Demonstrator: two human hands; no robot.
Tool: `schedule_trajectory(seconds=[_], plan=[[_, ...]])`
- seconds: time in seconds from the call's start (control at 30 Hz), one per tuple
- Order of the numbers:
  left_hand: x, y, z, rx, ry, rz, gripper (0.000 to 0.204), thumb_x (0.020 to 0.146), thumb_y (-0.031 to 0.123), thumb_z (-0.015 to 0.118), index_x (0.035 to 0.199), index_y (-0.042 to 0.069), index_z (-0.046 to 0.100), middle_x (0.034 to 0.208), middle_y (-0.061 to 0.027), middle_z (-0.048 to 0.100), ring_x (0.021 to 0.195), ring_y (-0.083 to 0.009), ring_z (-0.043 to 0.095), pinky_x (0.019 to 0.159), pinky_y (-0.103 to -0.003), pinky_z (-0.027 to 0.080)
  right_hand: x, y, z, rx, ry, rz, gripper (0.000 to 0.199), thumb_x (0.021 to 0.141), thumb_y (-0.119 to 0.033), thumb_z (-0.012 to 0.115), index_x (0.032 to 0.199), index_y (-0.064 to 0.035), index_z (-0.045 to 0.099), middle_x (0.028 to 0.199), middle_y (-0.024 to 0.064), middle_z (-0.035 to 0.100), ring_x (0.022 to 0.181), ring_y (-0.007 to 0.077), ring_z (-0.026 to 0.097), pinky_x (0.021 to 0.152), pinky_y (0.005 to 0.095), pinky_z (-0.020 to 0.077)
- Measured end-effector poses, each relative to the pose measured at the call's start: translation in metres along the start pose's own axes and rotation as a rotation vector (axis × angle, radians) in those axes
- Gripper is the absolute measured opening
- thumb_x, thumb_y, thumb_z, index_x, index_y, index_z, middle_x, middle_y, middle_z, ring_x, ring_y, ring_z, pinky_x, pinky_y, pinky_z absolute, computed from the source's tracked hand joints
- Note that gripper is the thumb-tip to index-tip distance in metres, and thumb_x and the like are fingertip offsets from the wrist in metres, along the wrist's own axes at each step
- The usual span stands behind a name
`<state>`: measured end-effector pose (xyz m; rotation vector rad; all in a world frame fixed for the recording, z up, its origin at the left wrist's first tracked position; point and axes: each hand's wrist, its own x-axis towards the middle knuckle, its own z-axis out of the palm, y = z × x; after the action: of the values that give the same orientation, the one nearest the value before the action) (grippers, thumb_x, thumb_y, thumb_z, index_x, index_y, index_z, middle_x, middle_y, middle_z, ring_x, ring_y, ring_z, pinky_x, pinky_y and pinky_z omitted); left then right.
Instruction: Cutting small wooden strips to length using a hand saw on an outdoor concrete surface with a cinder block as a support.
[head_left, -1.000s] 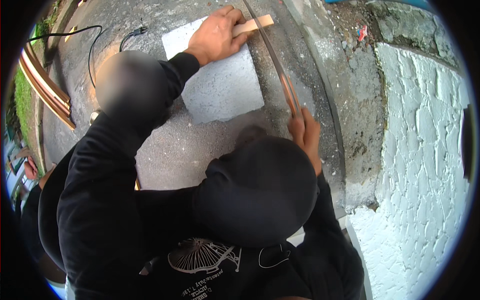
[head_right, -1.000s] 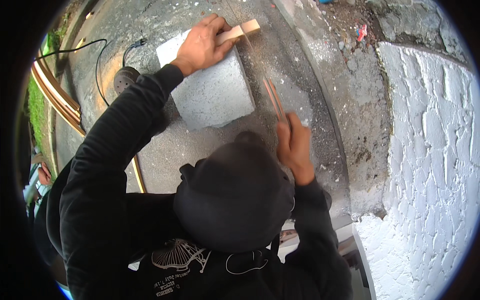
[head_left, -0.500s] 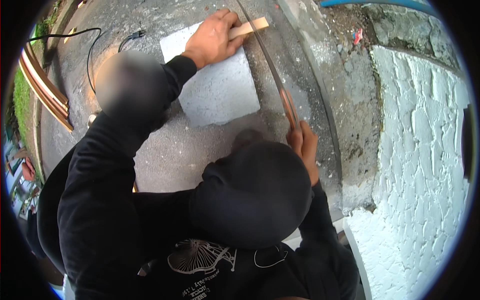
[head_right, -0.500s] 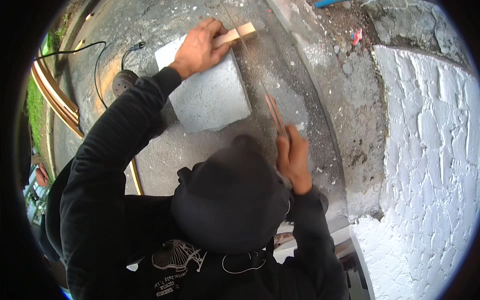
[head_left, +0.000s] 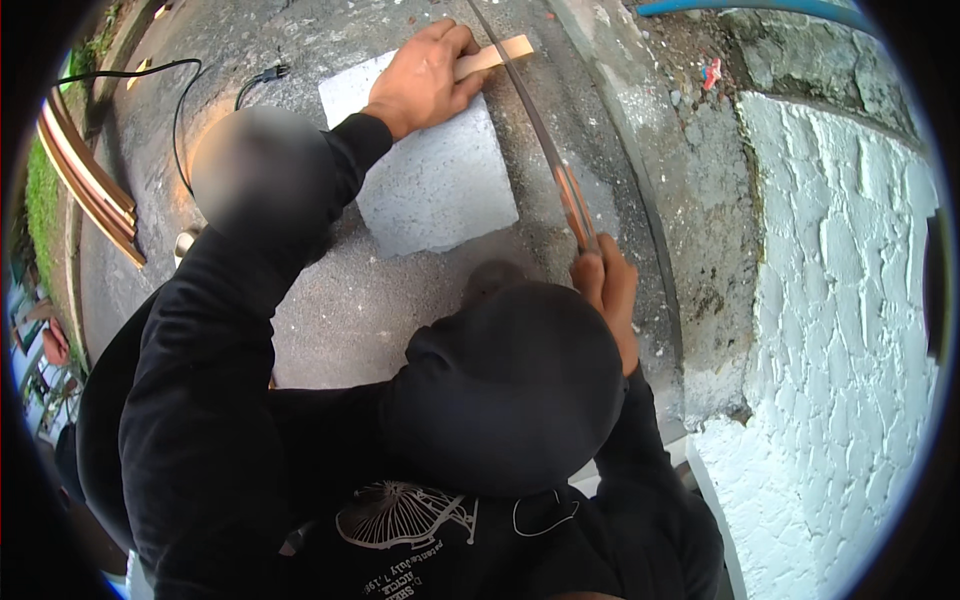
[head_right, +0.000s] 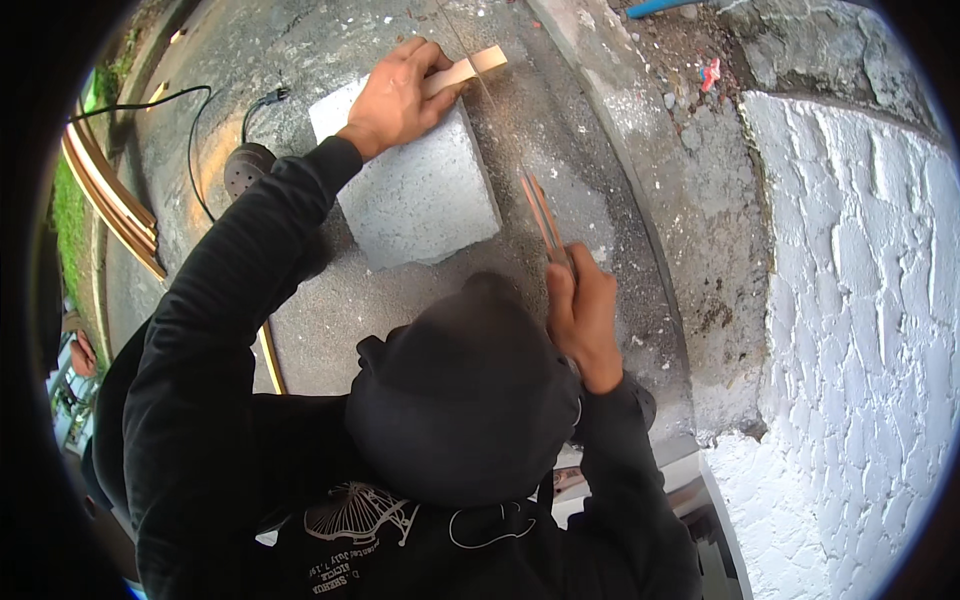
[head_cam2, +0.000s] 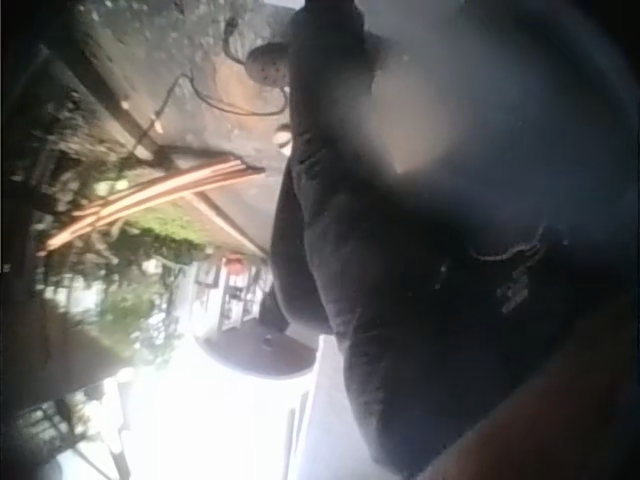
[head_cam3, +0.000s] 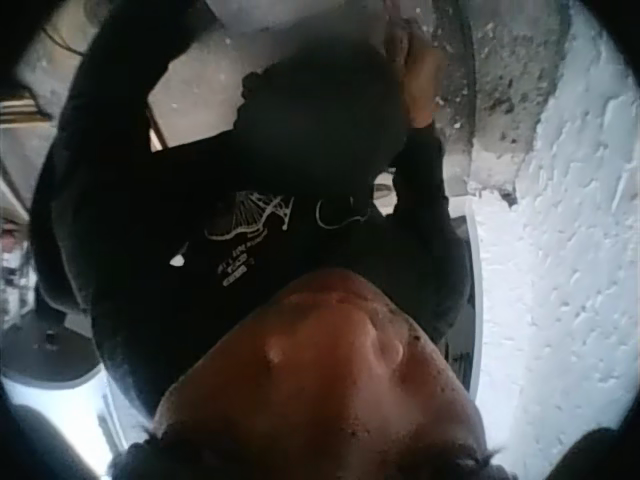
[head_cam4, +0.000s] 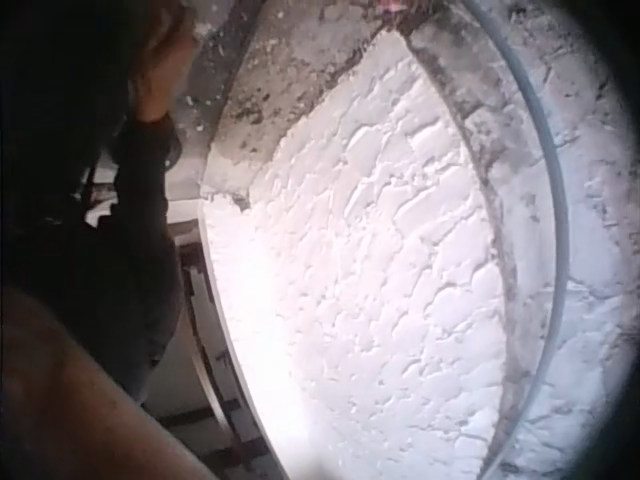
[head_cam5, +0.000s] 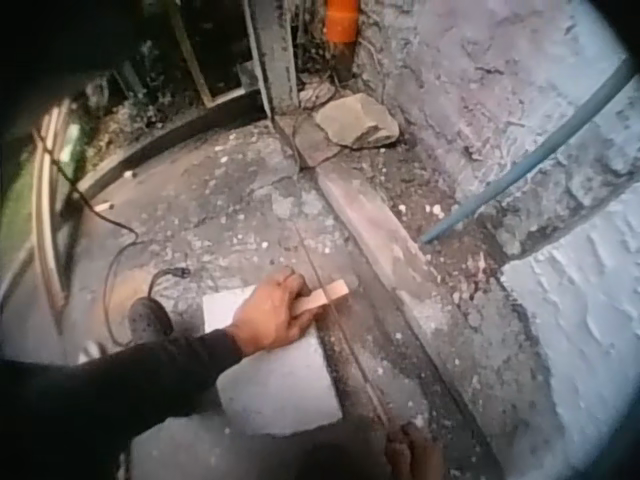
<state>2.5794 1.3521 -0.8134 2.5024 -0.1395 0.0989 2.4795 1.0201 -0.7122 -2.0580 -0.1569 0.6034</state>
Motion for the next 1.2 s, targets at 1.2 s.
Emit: schedule_trajectory(seconds=[1.2], plan=[[0.005,0.007,0.002,-0.011,0.001,-0.02,0.03,0.086,0.023,0.08,0.103,0.002,0.068,0.099,-0.0171,0.068,0.097,-0.038,0.069,0.085,-0.046,0.058,0.091,0.021,0.035,0.007,0.067,-0.171,0.031,0.107,-0.026,0.057,0.091,0.0011,0.054,0.067,0.0231,0.052,0.056,0.0431,0.051,0.054,0.0432,0.0416]])
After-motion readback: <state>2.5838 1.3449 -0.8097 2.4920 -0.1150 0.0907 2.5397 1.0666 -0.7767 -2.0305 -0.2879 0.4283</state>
